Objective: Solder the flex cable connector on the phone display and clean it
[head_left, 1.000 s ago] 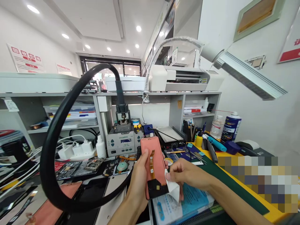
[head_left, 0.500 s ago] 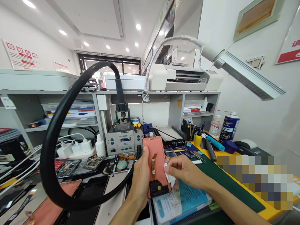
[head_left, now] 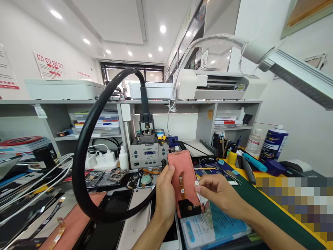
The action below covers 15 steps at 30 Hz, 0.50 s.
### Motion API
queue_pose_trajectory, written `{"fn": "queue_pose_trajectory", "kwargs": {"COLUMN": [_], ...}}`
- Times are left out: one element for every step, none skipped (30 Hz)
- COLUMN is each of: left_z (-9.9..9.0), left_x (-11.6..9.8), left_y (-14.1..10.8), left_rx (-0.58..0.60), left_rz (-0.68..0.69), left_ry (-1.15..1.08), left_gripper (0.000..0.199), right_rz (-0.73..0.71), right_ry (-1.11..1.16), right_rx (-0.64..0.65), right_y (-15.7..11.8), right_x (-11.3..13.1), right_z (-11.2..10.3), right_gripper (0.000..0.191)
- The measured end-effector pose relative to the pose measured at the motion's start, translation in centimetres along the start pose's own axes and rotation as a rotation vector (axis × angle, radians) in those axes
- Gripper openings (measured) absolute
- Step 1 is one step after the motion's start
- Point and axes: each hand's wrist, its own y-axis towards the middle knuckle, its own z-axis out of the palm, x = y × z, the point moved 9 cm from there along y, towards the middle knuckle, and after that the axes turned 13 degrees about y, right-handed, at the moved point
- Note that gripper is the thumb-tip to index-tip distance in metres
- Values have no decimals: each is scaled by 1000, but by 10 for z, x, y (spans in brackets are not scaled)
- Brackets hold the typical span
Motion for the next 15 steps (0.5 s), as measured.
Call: {"fn": "queue_pose_trajectory", "kwargs": {"left_z": [0,0,0,0,0,0,0,0,0,1,1,2,2,3,3], "left_x": [0,-1,-1,-1,-1,-1,-1,-1,-1,-1,-1,-1,-1,-1,-1], "left_y": [0,1,1,1,1,1,1,1,1,1,1,1,0,0,-1], "left_rx": [9,19,26,32,35,38,42,46,51,58,65,70,74,77,75], "left_rz": [11,23,33,41,48,53,55,56,54,50,45,38,31,23,14], "left_ry": [-5,-9,-12,-15,-19,-23,-27,-32,-38,-46,-55,-67,-81,-96,-113], "left_gripper": [20,18,17,16,15,15,15,16,16,17,17,16,15,14,13], "right_rz": [-8,-15,-19,-20,-20,-19,-17,-16,-15,-15,-15,-15,-14,-15,-16], "right_ry": [-8,-16,-23,-23,-21,-19,-17,-14,-13,-13,-13,-13,-14,-15,-15], "right_rx": [-8,-17,-23,-25,-24,-25,-25,-26,-27,-27,-27,-26,-27,-28,-28], "right_y": [0,0,-1,-1,-1,-1,-1,-1,-1,-1,-1,-1,-1,-1,-1], "right_x": [1,3,4,4,4,4,4,3,3,3,4,4,4,4,5], "right_z": [-1,-1,-2,-2,-2,-2,-2,-2,-2,-2,-1,-1,-1,-1,-1], "right_gripper": [31,32,33,33,34,34,34,34,34,34,34,34,34,35,35]}}
